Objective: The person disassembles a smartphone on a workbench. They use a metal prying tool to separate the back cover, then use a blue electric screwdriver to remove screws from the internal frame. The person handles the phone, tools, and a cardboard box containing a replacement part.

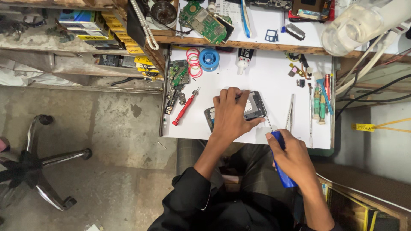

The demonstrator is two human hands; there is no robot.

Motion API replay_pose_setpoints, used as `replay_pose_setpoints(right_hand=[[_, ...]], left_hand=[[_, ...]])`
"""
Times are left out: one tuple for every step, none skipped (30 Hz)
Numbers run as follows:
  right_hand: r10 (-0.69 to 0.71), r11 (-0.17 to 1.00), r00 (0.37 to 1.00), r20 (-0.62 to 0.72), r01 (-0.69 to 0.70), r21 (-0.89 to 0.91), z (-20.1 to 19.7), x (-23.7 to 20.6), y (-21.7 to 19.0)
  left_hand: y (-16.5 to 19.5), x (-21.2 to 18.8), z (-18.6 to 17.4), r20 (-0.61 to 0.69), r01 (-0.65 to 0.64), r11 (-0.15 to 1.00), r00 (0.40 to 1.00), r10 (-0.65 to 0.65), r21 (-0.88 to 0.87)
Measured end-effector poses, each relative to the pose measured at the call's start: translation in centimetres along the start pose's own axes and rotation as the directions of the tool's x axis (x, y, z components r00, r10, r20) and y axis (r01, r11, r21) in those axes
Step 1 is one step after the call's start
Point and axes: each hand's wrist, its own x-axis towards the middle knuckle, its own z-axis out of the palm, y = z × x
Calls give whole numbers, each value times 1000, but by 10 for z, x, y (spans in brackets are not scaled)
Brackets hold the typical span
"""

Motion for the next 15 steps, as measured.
replay_pose_setpoints(right_hand=[[-1,1000,1000,-4,1,-3,-1,-1,-1],[-2,1000,1000,-7,2,-6,-1,-1,-2],[-2,1000,1000,-11,2,-8,0,-2,-3],[-6,1000,1000,-8,6,-13,-1,-2,-3],[-11,1000,1000,-6,11,-18,-1,-3,-3],[-16,1000,1000,-3,16,-22,-1,-3,-3],[-9,1000,1000,6,9,-27,-1,-3,-3],[-3,999,1000,13,3,-32,-1,-3,-4],[3,999,1000,21,-2,-37,-1,-2,-5],[-3,999,1000,30,4,-42,-1,-1,-5],[-8,999,999,40,10,-46,-1,-1,-6],[-13,999,999,50,15,-51,-2,-1,-7],[-7,998,998,60,11,-56,-4,0,-8],[0,998,998,70,5,-61,-5,1,-9],[8,998,997,78,-2,-67,-6,1,-9]], left_hand=[[0,-1,0,-1,0,1000,1000,0,-1],[0,-1,-1,-5,-5,1000,1000,5,-5],[0,-2,-1,-8,-10,1000,1000,10,-9],[0,-2,-1,-12,-16,1000,1000,16,-13],[0,-1,-1,-13,-13,1000,1000,13,-12],[0,0,-1,-12,-9,1000,1000,9,-11],[0,0,-1,-8,-6,1000,1000,6,-11],[0,1,-1,-9,-6,1000,1000,6,-14],[0,1,0,-10,-6,1000,1000,6,-17],[-1,1,0,-12,-5,1000,1000,5,-18],[-1,1,1,-6,-1,1000,1000,1,-20],[-1,1,1,0,3,1000,1000,-3,-21],[-1,1,1,4,7,1000,1000,-7,-21],[-2,1,1,5,8,1000,1000,-8,-23],[-2,0,1,5,7,1000,1000,-7,-26]])
